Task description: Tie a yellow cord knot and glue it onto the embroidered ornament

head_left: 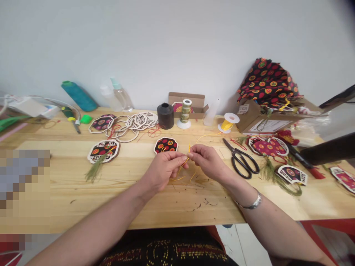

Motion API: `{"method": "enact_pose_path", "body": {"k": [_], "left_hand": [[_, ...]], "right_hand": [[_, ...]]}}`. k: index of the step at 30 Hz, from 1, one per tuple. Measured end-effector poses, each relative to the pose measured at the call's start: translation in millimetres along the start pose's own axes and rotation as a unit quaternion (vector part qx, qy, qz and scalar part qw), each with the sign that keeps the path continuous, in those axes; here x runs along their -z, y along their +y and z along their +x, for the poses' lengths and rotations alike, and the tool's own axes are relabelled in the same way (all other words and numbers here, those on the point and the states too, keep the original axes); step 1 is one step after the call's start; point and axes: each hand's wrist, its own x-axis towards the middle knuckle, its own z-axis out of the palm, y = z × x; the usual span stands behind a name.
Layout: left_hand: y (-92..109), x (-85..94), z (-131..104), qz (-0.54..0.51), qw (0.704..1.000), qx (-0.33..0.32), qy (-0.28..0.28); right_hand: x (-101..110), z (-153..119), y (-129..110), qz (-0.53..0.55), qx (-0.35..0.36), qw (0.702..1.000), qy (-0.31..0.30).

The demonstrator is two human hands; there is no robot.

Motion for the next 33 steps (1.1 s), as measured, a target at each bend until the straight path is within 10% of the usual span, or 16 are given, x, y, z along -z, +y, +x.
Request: {"method": "enact_pose_path", "body": {"k": [15,33], "left_hand": [[0.4,0.0,-2.6,0.056,0.998,-0.018,0.002],[-10.1,-0.8,-2.4,0.332,0.922,-0.199,0.001]], "right_hand": [[3.5,0.1,-0.8,-0.074,0.037,0.995,0.063],[0.7,0.1,1.7,0.281,-0.084,0.955,-0.043]]}}
